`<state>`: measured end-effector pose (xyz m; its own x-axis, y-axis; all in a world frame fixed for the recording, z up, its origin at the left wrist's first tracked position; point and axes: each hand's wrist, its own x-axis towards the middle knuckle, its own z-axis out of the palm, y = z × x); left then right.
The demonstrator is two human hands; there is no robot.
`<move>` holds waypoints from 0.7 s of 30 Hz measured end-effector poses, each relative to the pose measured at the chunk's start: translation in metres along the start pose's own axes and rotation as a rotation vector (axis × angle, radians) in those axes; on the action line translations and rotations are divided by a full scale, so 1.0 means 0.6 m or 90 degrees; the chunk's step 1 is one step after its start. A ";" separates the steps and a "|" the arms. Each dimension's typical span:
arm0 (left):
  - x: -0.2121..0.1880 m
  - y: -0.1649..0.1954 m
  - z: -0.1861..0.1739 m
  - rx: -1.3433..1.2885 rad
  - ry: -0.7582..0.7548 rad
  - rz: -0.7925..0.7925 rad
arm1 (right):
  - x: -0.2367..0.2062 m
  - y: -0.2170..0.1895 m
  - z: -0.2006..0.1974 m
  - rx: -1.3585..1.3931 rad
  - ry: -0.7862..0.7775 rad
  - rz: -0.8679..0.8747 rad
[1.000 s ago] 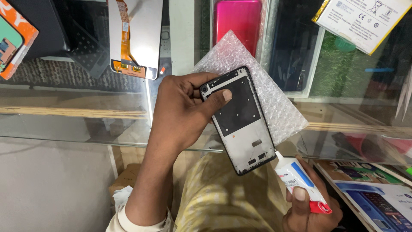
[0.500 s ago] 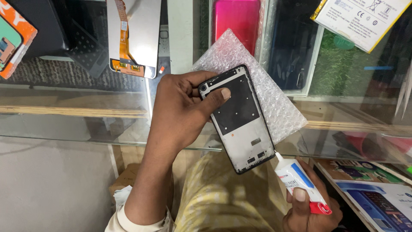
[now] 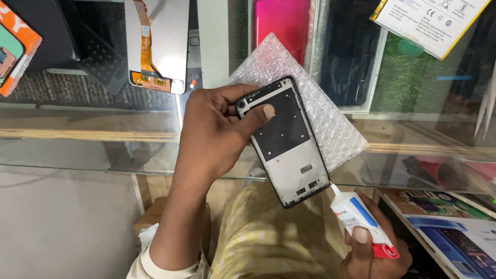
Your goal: The person holds a disassembled smartphone frame and applies adhesive from a tube along the inner edge of the frame. The person rotates the frame to cover multiple sides while maintaining a continuous bead of adhesive.
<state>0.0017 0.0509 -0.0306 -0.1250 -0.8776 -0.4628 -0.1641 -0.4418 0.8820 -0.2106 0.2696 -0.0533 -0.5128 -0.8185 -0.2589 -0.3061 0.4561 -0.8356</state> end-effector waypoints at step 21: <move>0.003 -0.001 0.002 0.026 0.004 0.014 | -0.006 -0.004 -0.004 -0.013 -0.001 -0.008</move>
<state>0.0004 0.0496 -0.0319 -0.1233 -0.8884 -0.4422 -0.2013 -0.4140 0.8878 -0.2100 0.2726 -0.0491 -0.5079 -0.8248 -0.2485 -0.3295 0.4526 -0.8286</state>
